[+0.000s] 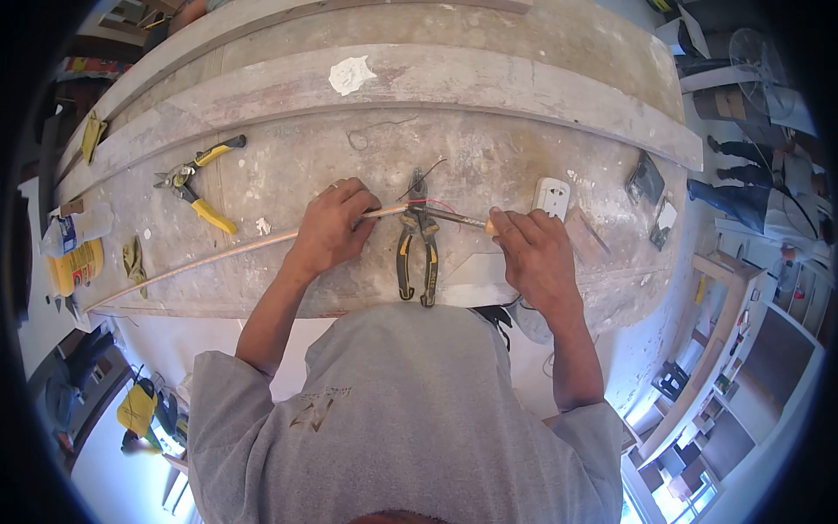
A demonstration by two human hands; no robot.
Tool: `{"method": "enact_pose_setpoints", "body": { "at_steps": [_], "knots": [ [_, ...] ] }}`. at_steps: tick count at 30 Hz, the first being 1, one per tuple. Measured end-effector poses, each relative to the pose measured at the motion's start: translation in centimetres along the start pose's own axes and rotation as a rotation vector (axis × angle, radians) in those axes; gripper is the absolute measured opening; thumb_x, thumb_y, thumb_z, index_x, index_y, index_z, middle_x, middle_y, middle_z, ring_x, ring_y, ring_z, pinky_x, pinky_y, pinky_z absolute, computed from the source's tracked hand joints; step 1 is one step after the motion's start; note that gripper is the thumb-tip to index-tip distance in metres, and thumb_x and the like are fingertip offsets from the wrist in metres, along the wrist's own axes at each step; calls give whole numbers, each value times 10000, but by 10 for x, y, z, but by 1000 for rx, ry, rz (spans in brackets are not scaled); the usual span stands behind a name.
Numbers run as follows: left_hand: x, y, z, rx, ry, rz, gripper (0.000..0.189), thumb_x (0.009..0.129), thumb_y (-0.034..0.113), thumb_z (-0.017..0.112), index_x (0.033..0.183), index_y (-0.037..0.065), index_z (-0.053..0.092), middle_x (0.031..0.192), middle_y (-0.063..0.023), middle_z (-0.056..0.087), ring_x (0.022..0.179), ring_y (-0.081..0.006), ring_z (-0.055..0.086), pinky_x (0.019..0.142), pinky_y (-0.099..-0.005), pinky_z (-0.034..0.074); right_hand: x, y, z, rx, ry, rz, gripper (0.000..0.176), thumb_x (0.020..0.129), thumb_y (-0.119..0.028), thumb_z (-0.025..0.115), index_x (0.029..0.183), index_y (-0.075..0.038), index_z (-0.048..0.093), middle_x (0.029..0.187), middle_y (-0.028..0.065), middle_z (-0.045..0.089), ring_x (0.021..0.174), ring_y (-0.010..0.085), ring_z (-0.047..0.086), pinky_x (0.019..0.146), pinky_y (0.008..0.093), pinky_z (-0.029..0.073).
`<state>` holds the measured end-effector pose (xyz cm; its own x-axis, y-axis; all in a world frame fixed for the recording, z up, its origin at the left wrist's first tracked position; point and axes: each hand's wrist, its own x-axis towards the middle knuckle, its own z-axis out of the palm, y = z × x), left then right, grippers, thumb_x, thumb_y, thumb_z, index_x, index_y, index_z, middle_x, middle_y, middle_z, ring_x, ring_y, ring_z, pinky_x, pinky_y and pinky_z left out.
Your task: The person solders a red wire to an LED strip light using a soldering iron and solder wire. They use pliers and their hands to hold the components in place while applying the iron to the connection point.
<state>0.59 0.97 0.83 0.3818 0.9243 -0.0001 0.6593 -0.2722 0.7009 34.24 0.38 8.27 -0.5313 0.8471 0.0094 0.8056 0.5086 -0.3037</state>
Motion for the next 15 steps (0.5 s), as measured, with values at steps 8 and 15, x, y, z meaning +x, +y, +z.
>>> {"method": "enact_pose_setpoints", "body": {
  "at_steps": [8,15],
  "knots": [
    [-1,4,-2,-19,-19,-27,201,839,49,777,1015,79,685,1011,-116,633,953,-375,662,843,-497,557,-1,-2,-2,0,-7,11,497,824,-5,831,1313,-19,744,1114,130,781,921,304,684,829,430,535],
    [0,4,-1,-6,-6,-13,236,819,30,783,1039,82,713,1012,-101,652,944,-349,661,834,-470,559,-3,-2,-1,8,8,11,499,821,-6,832,1311,-21,746,1111,124,785,910,302,681,815,431,530]
  ]
}}
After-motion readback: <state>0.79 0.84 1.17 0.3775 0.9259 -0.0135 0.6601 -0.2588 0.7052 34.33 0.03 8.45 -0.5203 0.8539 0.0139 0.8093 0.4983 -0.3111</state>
